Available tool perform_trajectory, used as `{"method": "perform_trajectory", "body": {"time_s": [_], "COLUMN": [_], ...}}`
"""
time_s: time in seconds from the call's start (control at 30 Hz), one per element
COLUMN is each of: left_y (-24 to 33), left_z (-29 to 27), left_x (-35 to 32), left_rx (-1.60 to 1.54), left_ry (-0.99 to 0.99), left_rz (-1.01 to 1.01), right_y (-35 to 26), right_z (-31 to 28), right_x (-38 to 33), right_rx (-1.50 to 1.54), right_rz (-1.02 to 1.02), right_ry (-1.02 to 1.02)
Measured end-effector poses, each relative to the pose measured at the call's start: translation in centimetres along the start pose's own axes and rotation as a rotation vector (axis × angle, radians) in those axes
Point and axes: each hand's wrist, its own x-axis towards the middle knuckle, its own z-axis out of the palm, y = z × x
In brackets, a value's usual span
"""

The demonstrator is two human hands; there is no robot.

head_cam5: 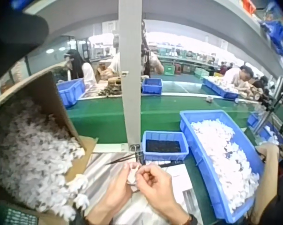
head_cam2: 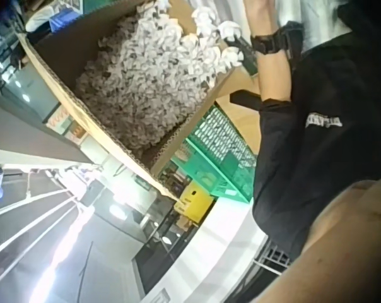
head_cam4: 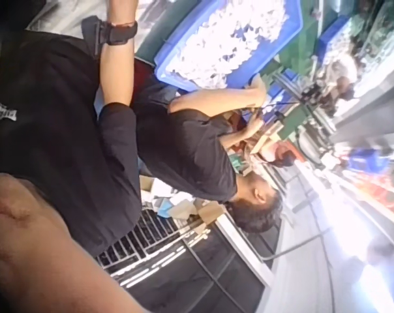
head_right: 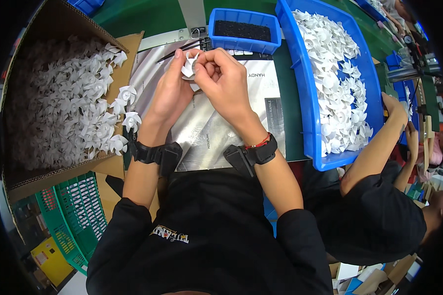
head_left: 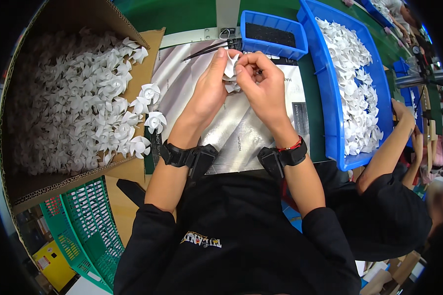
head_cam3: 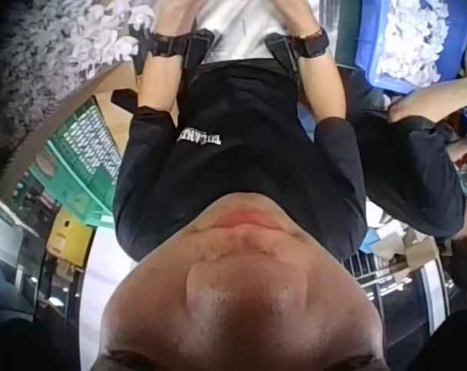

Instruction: Sorting and inspecting small white plastic components on a production line.

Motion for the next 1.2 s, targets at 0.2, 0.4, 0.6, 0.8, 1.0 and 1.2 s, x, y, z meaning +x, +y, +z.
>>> {"method": "perform_trajectory", "body": {"time_s": [0.2,0.4,0.6,0.8,1.0,1.2], "left_y": [0.0,-0.3,-0.1,-0.4,-0.2,-0.1], "left_z": [-0.2,-0.5,-0.3,-0.4,-0.2,-0.3], "left_x": [-0.3,0.0,-0.1,-0.3,-0.3,-0.5], "left_rx": [-0.045,-0.023,-0.034,-0.040,-0.010,0.115], "left_ry": [0.033,0.039,0.038,0.049,0.053,0.077], "left_rz": [-0.023,0.004,-0.010,-0.031,-0.010,0.043], "right_y": [-0.3,0.0,0.0,0.1,-0.1,-0.9], "right_z": [0.0,0.1,-0.1,0.1,0.2,0.2], "right_x": [-0.3,-0.3,-0.2,-0.5,-0.3,-0.6], "right_rx": [-0.017,-0.029,-0.076,-0.088,-0.184,-0.246], "right_rz": [-0.035,-0.031,-0.041,-0.076,-0.159,-0.205], "right_ry": [-0.008,0.000,-0.019,-0.006,0.033,0.044]}}
